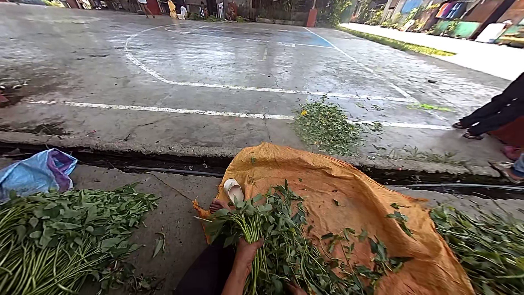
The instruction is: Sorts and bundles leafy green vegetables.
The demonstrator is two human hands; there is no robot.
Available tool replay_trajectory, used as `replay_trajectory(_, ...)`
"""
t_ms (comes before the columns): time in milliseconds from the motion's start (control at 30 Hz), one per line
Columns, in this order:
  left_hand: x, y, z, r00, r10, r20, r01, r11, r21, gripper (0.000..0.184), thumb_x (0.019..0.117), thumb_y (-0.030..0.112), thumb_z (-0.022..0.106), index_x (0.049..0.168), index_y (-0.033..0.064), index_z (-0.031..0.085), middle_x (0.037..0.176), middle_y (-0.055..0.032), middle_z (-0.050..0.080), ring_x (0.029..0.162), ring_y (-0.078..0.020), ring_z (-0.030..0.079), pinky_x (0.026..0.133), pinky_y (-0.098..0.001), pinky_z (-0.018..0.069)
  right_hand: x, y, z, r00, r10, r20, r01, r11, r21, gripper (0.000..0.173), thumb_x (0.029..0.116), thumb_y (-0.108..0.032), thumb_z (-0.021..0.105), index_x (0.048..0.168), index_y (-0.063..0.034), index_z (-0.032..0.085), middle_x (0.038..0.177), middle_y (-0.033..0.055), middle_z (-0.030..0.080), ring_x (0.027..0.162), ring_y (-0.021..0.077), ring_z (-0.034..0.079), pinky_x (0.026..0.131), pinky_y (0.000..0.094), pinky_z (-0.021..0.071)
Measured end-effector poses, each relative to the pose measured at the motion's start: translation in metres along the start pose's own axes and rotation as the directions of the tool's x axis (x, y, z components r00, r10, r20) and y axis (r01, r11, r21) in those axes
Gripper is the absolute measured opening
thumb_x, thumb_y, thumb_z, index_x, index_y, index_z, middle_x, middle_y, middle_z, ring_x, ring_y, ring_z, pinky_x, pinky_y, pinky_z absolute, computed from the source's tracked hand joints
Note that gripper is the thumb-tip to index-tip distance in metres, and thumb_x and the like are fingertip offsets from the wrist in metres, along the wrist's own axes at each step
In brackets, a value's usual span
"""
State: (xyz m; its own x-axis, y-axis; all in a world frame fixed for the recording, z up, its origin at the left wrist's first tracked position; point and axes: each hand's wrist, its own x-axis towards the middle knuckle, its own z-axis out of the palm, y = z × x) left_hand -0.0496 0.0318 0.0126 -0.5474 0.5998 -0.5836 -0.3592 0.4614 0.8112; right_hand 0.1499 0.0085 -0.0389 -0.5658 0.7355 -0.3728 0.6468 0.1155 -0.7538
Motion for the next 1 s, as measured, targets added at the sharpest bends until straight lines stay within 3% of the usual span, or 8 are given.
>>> replay_trajectory(133, -0.01, 0.0, 0.006, 0.985, -0.085, 0.152, 0.08, 0.996, 0.041, 0.056, 0.087, -0.002, 0.076, 0.135, -0.0056, 0.048, 0.116, -0.0201, 0.064, 0.1, -0.0218, 0.066, 0.087, -0.0362, 0.0556, 0.025, -0.019, -0.006, 0.982, -0.04, -0.183, 0.104, 0.93, 0.352, 0.052, 0.1027, -0.01, 0.056, 0.151, 0.0037, 0.043, 0.135, 0.0257, 0.062, 0.109, 0.0335, 0.07, 0.094, 0.0468, 0.0565)
replay_trajectory(300, -0.009, -0.004, 0.006, 0.977, -0.103, 0.189, 0.085, 0.991, 0.1, 0.053, 0.0874, -0.004, 0.075, 0.134, -0.0062, 0.048, 0.112, -0.0188, 0.064, 0.093, -0.0204, 0.066, 0.082, -0.0346, 0.0562, 0.039, -0.027, -0.011, 0.966, -0.001, -0.257, 0.1, 0.923, 0.372, 0.018, 0.0995, -0.01, 0.06, 0.102, 0.0066, 0.067, 0.082, 0.011, 0.066, 0.074, 0.0138, 0.062, 0.074, 0.0344, 0.0529)
replay_trajectory(467, -0.008, 0.01, -0.003, 0.99, -0.035, 0.134, 0.034, 0.999, 0.009, 0.041, 0.0894, -0.006, 0.072, 0.125, -0.0059, 0.052, 0.099, -0.013, 0.067, 0.083, -0.0142, 0.067, 0.075, -0.0288, 0.0568, 0.023, -0.006, -0.018, 0.966, 0.106, -0.237, -0.029, 0.951, 0.308, 0.022, 0.1011, -0.008, 0.058, 0.108, 0.0099, 0.068, 0.094, 0.0211, 0.07, 0.087, 0.0277, 0.068, 0.086, 0.0464, 0.0538)
replay_trajectory(567, -0.008, 0.009, -0.001, 0.977, -0.066, 0.201, 0.052, 0.996, 0.075, 0.047, 0.0898, -0.004, 0.072, 0.131, -0.0053, 0.049, 0.103, -0.0129, 0.067, 0.087, -0.0139, 0.067, 0.078, -0.0291, 0.0565, 0.026, -0.005, -0.015, 0.973, 0.021, -0.231, 0.073, 0.918, 0.39, 0.035, 0.104, -0.006, 0.052, 0.137, 0.0065, 0.058, 0.115, 0.0234, 0.07, 0.101, 0.0276, 0.071, 0.095, 0.0431, 0.0558)
replay_trajectory(633, -0.01, 0.003, 0.003, 0.965, -0.098, 0.243, 0.063, 0.987, 0.149, 0.055, 0.0883, -0.002, 0.075, 0.135, -0.005, 0.047, 0.111, -0.0158, 0.066, 0.094, -0.0171, 0.067, 0.084, -0.0323, 0.0563, 0.034, -0.015, -0.014, 0.977, -0.032, -0.211, 0.117, 0.908, 0.403, 0.042, 0.1049, -0.009, 0.05, 0.146, 0.0028, 0.051, 0.106, 0.019, 0.072, 0.092, 0.0222, 0.071, 0.089, 0.0401, 0.0578)
replay_trajectory(800, -0.007, 0.002, 0.002, 0.977, -0.066, 0.205, 0.038, 0.99, 0.135, 0.047, 0.0888, -0.003, 0.074, 0.129, -0.0069, 0.051, 0.105, -0.0155, 0.066, 0.089, -0.0163, 0.067, 0.081, -0.0315, 0.0562, 0.035, -0.027, -0.022, 0.982, -0.106, -0.157, 0.122, 0.988, 0.1, 0.021, 0.0997, -0.009, 0.058, 0.105, 0.0057, 0.072, 0.092, 0.0172, 0.075, 0.088, 0.0284, 0.073, 0.09, 0.0492, 0.055)
replay_trajectory(900, -0.003, 0.007, -0.002, 0.987, -0.007, 0.158, -0.006, 0.997, 0.081, 0.037, 0.0895, -0.004, 0.072, 0.122, -0.0067, 0.055, 0.097, -0.0119, 0.068, 0.081, -0.0125, 0.067, 0.075, -0.028, 0.0565, 0.022, -0.024, -0.022, 0.985, -0.115, -0.132, 0.117, 0.993, 0.009, 0.03, 0.1028, -0.015, 0.055, 0.122, 0.0024, 0.07, 0.112, 0.0221, 0.073, 0.111, 0.0417, 0.067, 0.102, 0.0677, 0.0409)
replay_trajectory(1000, -0.004, 0.005, -0.002, 0.982, -0.033, 0.184, 0.025, 0.999, 0.045, 0.039, 0.0918, -0.001, 0.072, 0.126, -0.006, 0.054, 0.102, -0.014, 0.067, 0.086, -0.0152, 0.066, 0.079, -0.0299, 0.0564, 0.021, -0.026, -0.018, 0.994, -0.114, -0.002, 0.114, 0.993, 0.019, 0.041, 0.1051, -0.026, 0.053, 0.136, -0.0004, 0.063, 0.12, 0.0237, 0.069, 0.114, 0.042, 0.064, 0.102, 0.0679, 0.0412)
